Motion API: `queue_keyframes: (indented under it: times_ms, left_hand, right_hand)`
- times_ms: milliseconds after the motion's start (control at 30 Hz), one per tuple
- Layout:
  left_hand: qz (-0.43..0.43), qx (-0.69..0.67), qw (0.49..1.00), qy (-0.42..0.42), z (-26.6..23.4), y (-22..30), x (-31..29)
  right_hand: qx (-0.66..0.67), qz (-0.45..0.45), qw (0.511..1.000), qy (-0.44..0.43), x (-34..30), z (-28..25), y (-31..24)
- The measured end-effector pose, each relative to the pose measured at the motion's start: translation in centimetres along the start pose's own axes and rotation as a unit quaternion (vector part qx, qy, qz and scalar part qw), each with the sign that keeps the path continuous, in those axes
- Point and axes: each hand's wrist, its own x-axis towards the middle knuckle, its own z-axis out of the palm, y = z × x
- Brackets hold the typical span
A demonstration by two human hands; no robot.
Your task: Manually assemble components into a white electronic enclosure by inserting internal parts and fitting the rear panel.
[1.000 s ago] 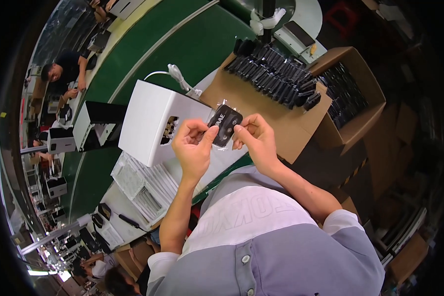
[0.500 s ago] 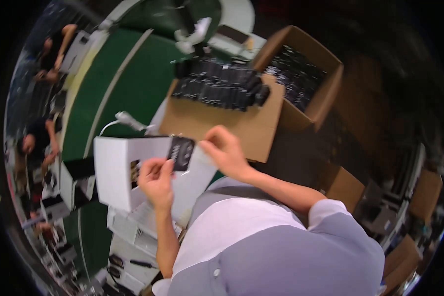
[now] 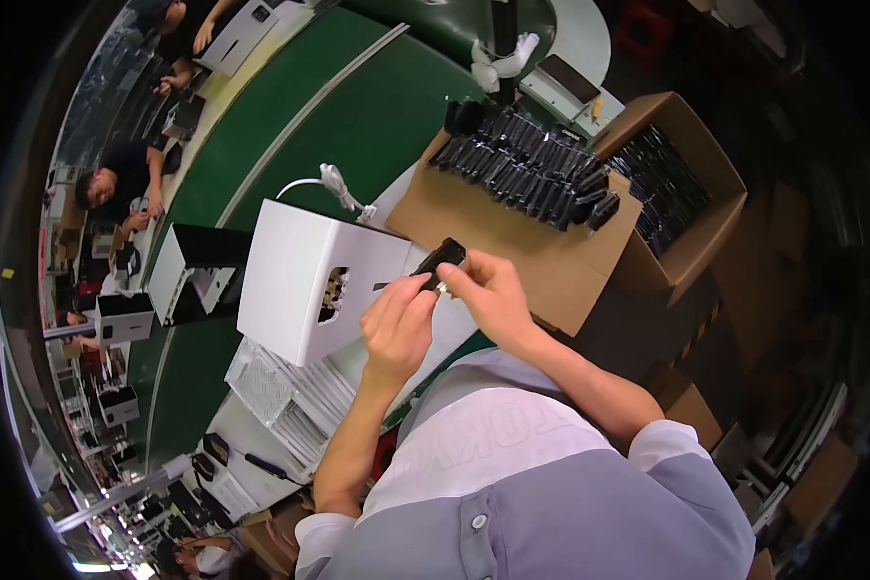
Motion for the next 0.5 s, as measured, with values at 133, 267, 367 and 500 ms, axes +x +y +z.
queue_keyframes:
  times_ms: [133, 267, 367, 500]
  left_hand:
    - [-0.005, 0.000, 1.000, -0.012, -1.3, -0.9, -1.2]
    - [-0.032, -0.027, 0.999, -0.011, -2.3, -1.5, -2.0]
    - [-0.044, -0.031, 0.999, 0.008, -2.6, -1.8, -2.2]
    - [-0.043, -0.032, 0.998, 0.019, -2.9, -2.2, -2.5]
  right_hand:
    - [0.140, 0.038, 0.989, 0.018, 0.3, -0.2, -0.2]
    - [0.173, 0.072, 0.982, 0.009, 0.6, -0.2, -0.2]
    - [0.208, 0.106, 0.972, 0.007, 0.4, 0.3, -0.3]
    - [0.285, 0.155, 0.946, 0.015, -0.2, 1.2, -0.5]
